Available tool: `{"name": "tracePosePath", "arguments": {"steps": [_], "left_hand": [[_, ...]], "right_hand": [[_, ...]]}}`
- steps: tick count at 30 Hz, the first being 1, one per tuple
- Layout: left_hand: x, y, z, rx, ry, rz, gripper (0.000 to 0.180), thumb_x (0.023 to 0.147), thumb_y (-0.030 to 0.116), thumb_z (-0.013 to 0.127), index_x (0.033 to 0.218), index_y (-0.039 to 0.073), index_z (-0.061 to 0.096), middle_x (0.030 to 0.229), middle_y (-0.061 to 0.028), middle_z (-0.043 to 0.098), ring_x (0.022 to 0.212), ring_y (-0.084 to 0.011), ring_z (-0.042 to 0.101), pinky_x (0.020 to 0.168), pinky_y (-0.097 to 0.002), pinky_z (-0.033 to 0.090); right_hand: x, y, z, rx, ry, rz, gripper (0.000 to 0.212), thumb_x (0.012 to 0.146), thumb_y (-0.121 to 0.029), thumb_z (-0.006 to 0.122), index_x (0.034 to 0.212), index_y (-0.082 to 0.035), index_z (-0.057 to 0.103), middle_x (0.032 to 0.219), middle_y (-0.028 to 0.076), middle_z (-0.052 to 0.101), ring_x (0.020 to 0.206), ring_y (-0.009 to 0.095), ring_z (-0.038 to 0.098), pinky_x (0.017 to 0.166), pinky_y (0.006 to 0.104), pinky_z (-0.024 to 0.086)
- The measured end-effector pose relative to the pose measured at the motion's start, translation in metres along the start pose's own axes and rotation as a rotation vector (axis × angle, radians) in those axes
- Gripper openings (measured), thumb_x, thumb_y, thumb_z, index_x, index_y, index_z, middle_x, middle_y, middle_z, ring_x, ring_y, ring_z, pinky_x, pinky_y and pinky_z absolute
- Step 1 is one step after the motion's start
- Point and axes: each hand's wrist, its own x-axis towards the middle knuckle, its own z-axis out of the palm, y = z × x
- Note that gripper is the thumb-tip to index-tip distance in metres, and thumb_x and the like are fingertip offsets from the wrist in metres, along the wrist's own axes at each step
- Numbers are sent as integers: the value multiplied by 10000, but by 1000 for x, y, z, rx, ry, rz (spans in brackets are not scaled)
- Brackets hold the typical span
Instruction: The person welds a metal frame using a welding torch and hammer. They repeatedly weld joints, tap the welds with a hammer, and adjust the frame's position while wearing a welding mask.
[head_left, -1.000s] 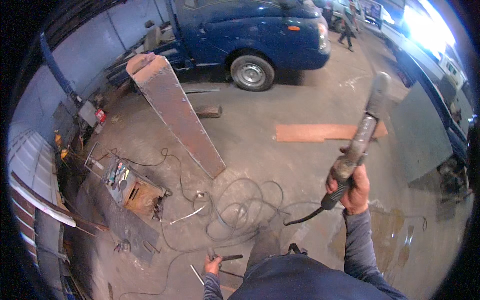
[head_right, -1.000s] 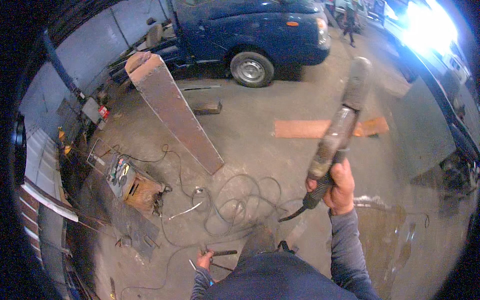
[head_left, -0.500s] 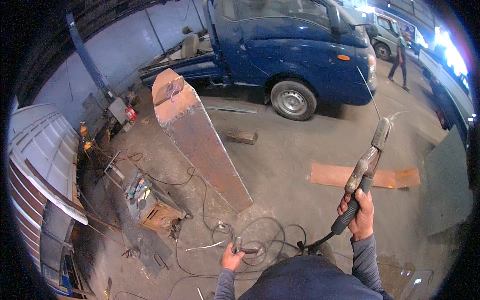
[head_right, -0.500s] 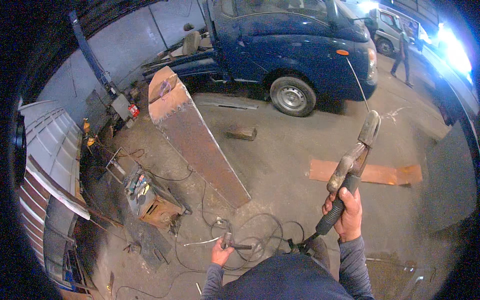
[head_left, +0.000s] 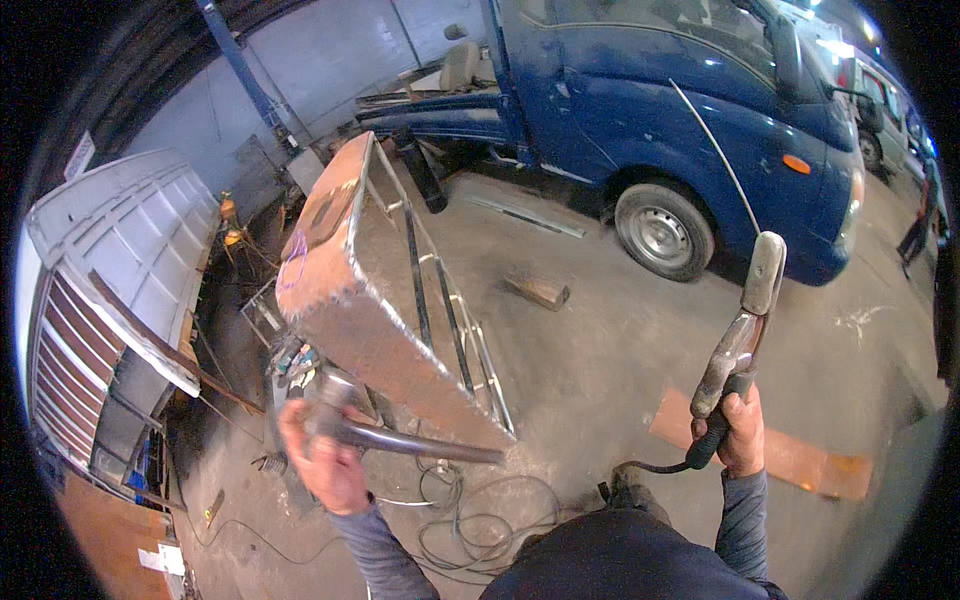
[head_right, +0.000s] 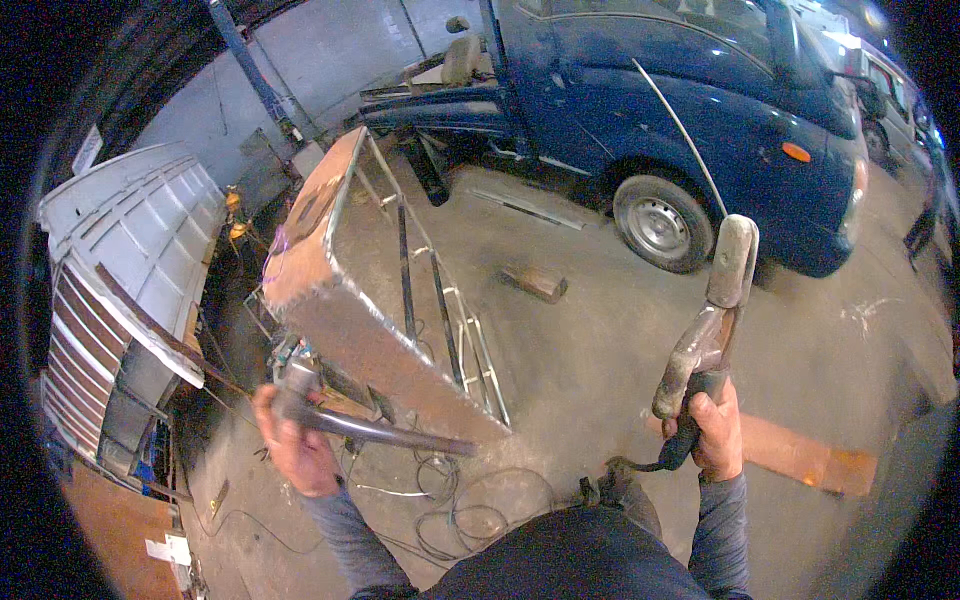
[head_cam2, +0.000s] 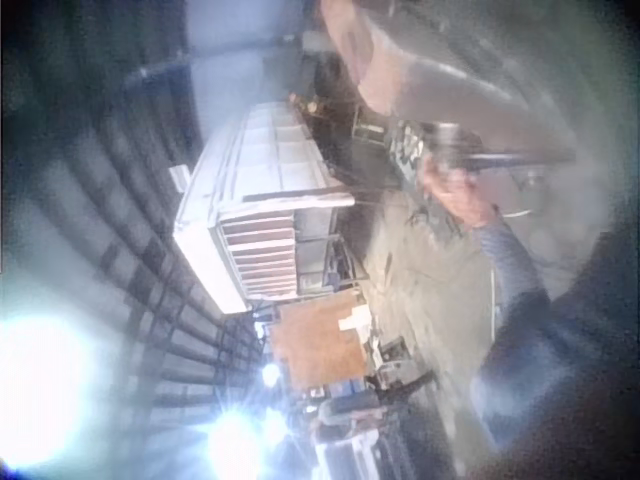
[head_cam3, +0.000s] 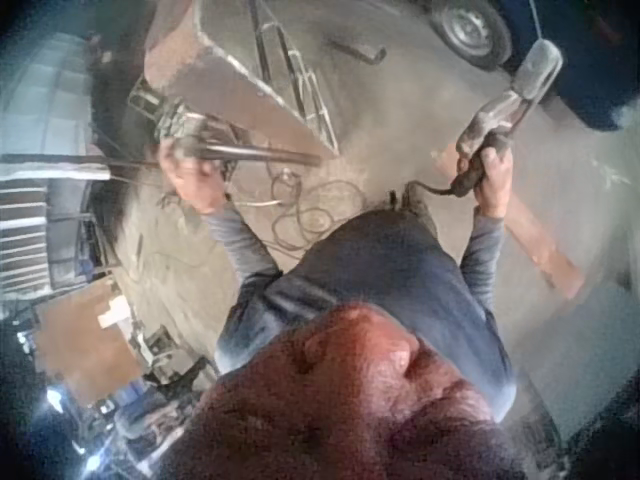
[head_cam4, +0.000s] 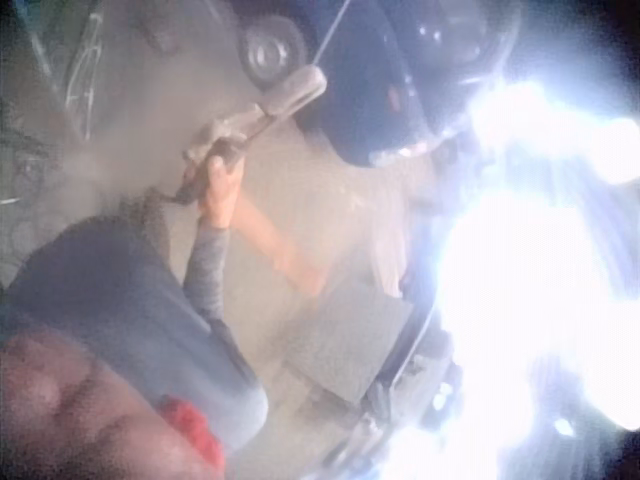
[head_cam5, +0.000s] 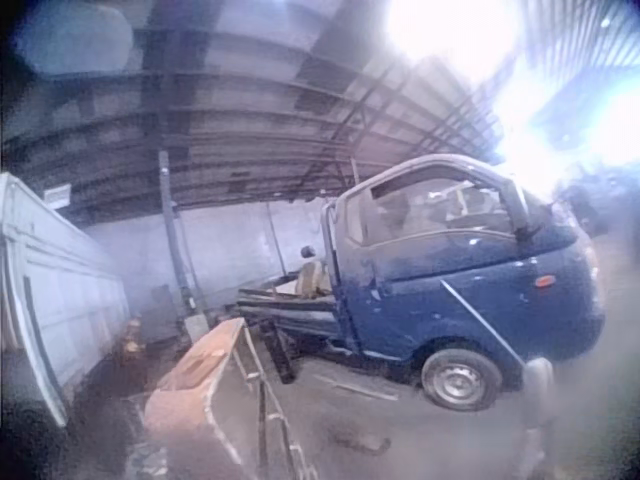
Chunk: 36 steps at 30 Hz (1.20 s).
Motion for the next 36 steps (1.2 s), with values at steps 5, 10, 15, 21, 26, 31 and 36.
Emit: {"name": "tracePosePath", "arguments": {"steps": [5, 10, 15, 21, 26, 31, 36], "left_hand": [[144, 32, 99, 831, 225, 912, 520, 1126, 391, 377, 1502, 37, 442, 1453, -144, 519, 1231, -261, 576, 1083, -382, 464], [278, 80, 160, -20, 386, 659, 608, 1084, 570, 416, 1278, 21, 592, 1049, -93, 657, 948, -171, 617, 814, -306, 528], [398, 70, 136, -163, 314, 681, 603, 1098, 557, 364, 1097, 2, 600, 829, -102, 588, 764, -187, 601, 690, -310, 565], [506, 48, 143, -236, 326, 714, 244, 1038, 289, 601, 983, 51, 612, 776, -42, 555, 719, -153, 553, 657, -351, 496], [612, 13, 129, -231, 283, 618, 198, 1042, 251, 592, 978, 63, 593, 773, -47, 572, 664, -174, 541, 585, -349, 456], [684, -47, 157, -77, 394, 735, 181, 982, 212, 685, 912, 69, 598, 716, -42, 563, 617, -166, 544, 567, -315, 460], [743, -118, 172, 50, 379, 807, 211, 909, 141, 767, 1016, 55, 607, 721, -80, 618, 567, -189, 602, 485, -324, 482]], "right_hand": [[117, -26, -33, 50, -111, 22, 775, 834, -599, 796, 1263, -29, 494, 872, 88, 641, 579, 171, 623, 501, 306, 535], [206, -37, -32, 135, -245, 25, 779, 845, -597, 787, 1283, -26, 487, 897, 89, 648, 592, 184, 641, 515, 310, 542], [280, -8, -27, 22, -364, 35, 741, 851, -534, 802, 1280, -16, 491, 926, 98, 674, 630, 178, 654, 555, 314, 543], [361, 77, 0, -153, -359, 125, 648, 888, -467, 792, 1274, -41, 495, 881, 48, 601, 632, 159, 632, 570, 301, 521], [434, 132, 52, 6, -419, 246, 612, 919, -462, 755, 1266, -42, 475, 866, 72, 592, 604, 184, 635, 549, 323, 529], [527, 158, 104, 108, -533, 289, 594, 939, -440, 733, 1272, -30, 462, 862, 96, 605, 597, 206, 641, 540, 349, 536], [619, 175, 132, 83, -605, 256, 569, 931, -377, 738, 1302, -9, 513, 903, 100, 646, 683, 204, 653, 608, 343, 540]]}}
